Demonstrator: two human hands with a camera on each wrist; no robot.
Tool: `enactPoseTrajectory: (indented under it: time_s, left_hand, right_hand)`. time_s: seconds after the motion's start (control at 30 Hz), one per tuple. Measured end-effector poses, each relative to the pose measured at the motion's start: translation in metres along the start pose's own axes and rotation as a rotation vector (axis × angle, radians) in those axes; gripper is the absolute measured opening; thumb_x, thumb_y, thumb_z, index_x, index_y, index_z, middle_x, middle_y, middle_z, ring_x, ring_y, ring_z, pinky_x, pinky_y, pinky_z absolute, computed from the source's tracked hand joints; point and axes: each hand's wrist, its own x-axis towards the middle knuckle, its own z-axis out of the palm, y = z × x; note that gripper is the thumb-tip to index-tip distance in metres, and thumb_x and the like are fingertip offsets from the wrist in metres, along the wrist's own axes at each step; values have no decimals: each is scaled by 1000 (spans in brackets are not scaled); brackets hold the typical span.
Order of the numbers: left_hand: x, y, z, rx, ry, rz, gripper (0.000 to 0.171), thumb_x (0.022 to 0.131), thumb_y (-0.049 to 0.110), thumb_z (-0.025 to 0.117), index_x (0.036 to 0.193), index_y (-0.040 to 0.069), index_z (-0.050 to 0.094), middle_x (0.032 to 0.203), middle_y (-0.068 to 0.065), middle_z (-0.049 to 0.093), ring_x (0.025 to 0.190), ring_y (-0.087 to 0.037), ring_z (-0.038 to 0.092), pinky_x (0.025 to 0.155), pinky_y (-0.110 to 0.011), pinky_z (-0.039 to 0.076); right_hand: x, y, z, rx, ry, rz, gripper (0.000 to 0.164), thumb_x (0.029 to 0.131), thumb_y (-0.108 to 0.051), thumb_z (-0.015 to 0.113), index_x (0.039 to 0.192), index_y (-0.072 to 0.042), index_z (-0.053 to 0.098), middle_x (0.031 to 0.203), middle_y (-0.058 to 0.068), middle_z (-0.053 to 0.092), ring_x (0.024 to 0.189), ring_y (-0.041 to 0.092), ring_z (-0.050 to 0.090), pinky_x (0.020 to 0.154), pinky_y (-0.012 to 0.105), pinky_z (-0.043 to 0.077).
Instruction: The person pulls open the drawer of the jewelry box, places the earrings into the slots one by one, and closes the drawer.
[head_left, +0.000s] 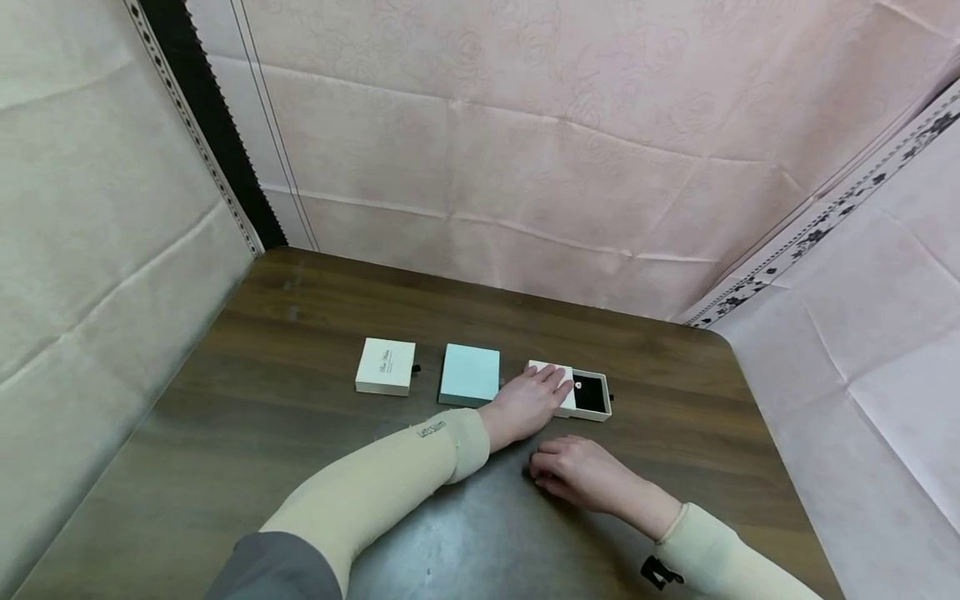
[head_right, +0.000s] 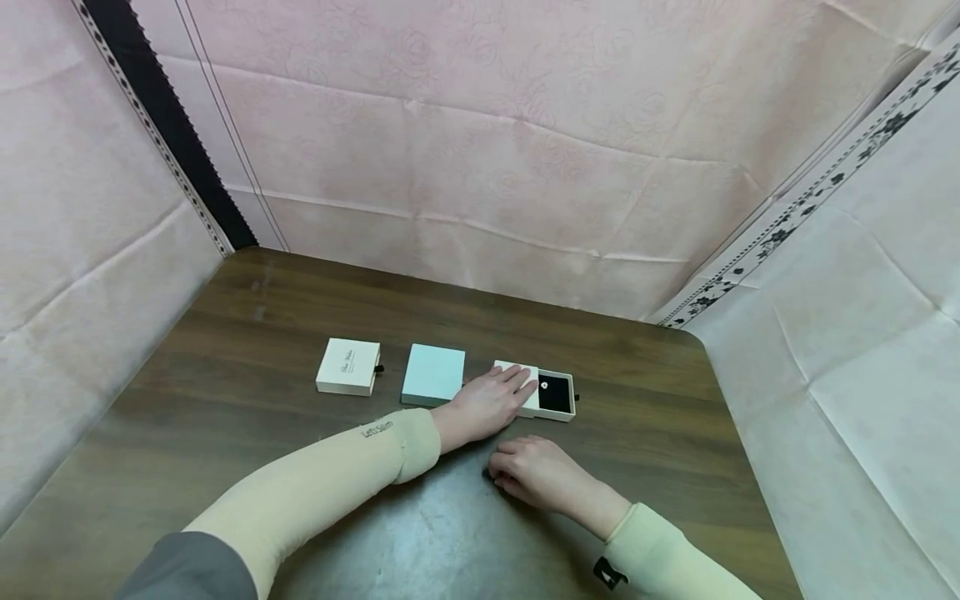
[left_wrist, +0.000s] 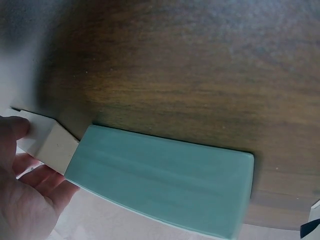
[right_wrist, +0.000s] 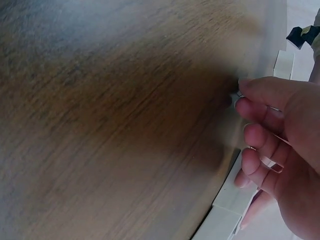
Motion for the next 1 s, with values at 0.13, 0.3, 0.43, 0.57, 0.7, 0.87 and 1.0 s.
enactPoseTrajectory:
  time_s: [0.13,0.3,0.43,0.57,0.7,0.87,1.0]
  left_hand:
    - [0,0,-1,3,1,1,49,118,23,38,167,19,40,172,-5,38,158,-19,35,126,-35,34]
    - [0,-1,-1,7,5,1,49,118,22,38,167,19,41,172,-5,38,158,-19,36,126,-35,35]
    - [0,-1,-1,8,11,3,48,118,21,39,166,19,42,171,-5,39,157,-19,37,126,-34,35]
    - [0,-1,0,20,24,5,48,118,21,40,165,19,43,170,-6,40,156,-19,39,125,-34,37]
    - [-1,1,0,26,40,6,47,117,22,40,165,18,44,169,-7,42,155,-20,41,124,-36,38]
    - [-2,1,-1,22,36,8,48,117,22,41,165,19,44,169,-6,42,155,-19,41,124,-35,38]
    - [-2,1,-3,23,22,6,48,117,23,41,166,19,43,170,-5,40,156,-19,39,125,-35,37]
  right_hand:
    - [1,0,-1,-1,-19,19,18,88,-9,87,91,-20,72,88,-9,65,79,8,63,76,31,58]
    - [2,2,-2,9,-32,31,17,90,-8,85,92,-19,72,88,-9,65,79,7,62,77,31,58]
    - [1,5,-2,47,9,31,17,89,-5,83,91,-18,72,87,-10,64,78,6,62,75,30,58]
    - [-1,10,-3,116,56,63,18,89,-4,82,91,-17,71,88,-10,64,78,3,61,73,27,57]
    - [-5,18,-7,216,91,137,17,93,-7,81,92,-19,69,88,-12,63,78,0,58,71,25,55]
    - [-11,30,-12,377,163,221,17,96,-6,79,95,-19,69,86,-14,64,78,-1,57,68,24,54]
    - [-16,44,-20,413,254,275,16,96,-3,78,96,-17,72,86,-13,66,75,0,58,64,25,53]
